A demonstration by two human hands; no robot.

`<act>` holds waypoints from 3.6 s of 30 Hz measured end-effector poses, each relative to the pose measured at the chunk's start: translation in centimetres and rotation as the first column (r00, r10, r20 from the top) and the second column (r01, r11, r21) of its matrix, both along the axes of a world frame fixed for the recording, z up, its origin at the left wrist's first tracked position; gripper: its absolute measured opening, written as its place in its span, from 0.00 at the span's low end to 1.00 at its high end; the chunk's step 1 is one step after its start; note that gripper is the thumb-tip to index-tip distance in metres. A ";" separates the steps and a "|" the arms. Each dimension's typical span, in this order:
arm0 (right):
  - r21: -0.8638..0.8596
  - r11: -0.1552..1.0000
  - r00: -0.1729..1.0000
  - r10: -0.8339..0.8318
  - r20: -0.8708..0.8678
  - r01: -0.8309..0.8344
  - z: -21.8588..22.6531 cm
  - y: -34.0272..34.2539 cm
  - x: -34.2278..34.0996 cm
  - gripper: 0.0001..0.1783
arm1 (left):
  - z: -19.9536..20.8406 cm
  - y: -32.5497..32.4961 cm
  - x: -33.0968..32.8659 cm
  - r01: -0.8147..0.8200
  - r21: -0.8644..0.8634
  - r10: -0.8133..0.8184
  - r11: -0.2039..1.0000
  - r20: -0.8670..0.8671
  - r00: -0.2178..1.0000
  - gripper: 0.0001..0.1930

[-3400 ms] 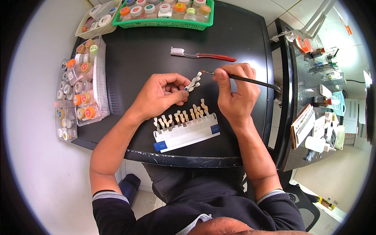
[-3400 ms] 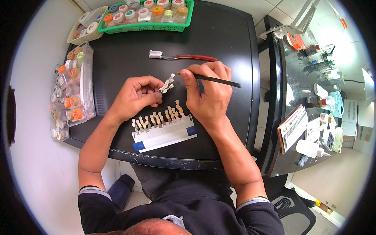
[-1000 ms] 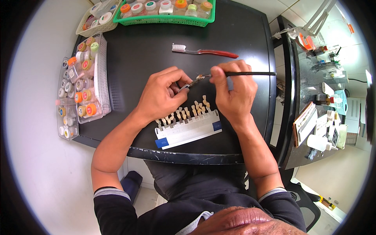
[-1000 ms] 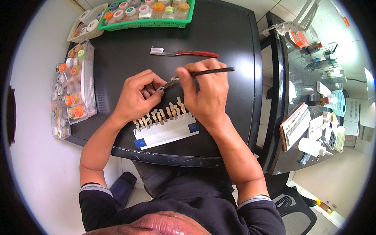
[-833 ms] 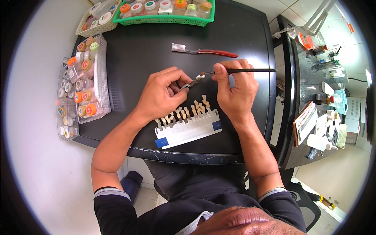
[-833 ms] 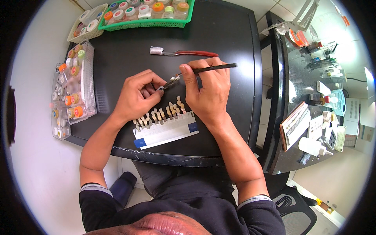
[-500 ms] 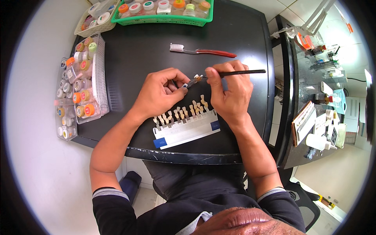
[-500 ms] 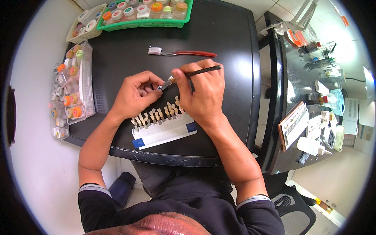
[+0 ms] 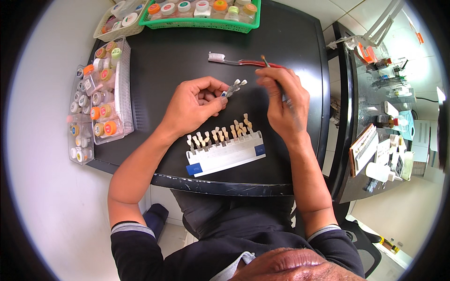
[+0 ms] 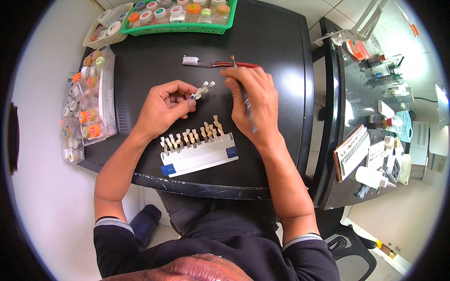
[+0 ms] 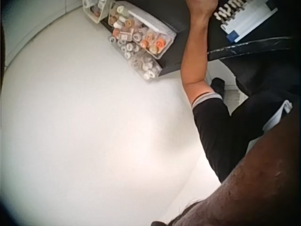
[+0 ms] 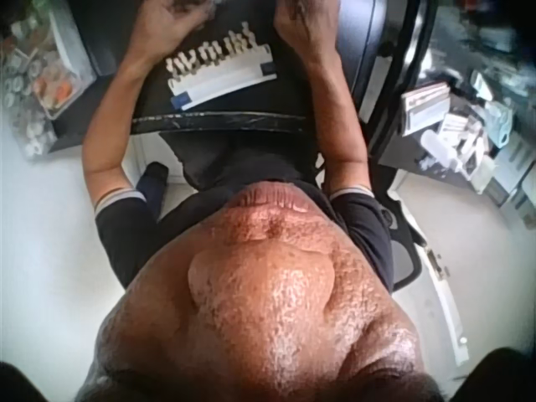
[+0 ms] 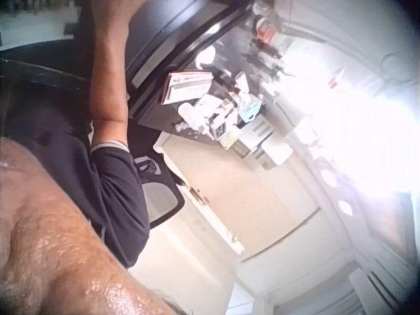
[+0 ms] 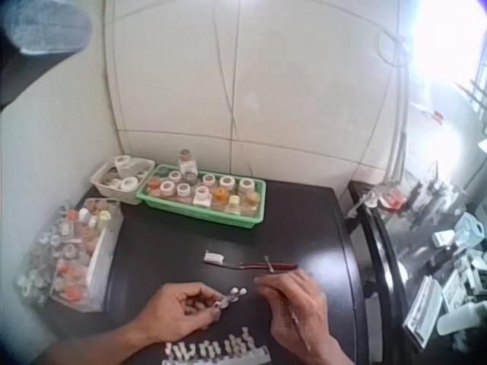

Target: The person applies stain to a dental crown using a fine brush, comparing it against a tooth shade guide.

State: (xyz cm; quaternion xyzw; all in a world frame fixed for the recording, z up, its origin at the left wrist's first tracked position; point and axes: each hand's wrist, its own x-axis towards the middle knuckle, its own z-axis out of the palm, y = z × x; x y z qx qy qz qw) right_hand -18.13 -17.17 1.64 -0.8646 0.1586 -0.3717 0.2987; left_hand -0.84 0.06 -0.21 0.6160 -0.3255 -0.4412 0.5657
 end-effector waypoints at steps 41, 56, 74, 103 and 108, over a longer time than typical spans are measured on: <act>-0.032 0.999 0.999 0.007 -0.031 -0.008 -0.8 1.5 0.6 0.06 | -0.1 0.4 0.4 0.310 0.024 -0.308 0.950 -0.052 0.950 0.11; 0.091 0.996 0.991 -0.021 0.129 0.009 0.0 2.1 -0.2 0.06 | -0.8 0.1 0.8 0.018 -0.091 -0.037 0.996 -0.211 0.977 0.10; -0.101 0.995 0.995 0.004 0.104 0.007 -0.2 2.0 0.5 0.04 | -0.4 0.2 0.6 0.026 -0.030 -0.031 0.999 -0.175 0.984 0.06; -0.027 0.999 0.995 -0.036 0.088 0.039 -0.2 2.0 0.4 0.07 | 0.1 0.2 0.1 0.125 0.024 -0.123 0.992 -0.059 0.991 0.09; -0.046 0.998 0.998 -0.040 0.057 0.042 -0.2 1.7 0.3 0.07 | 0.2 0.2 0.0 0.119 0.035 -0.117 0.992 -0.039 0.992 0.08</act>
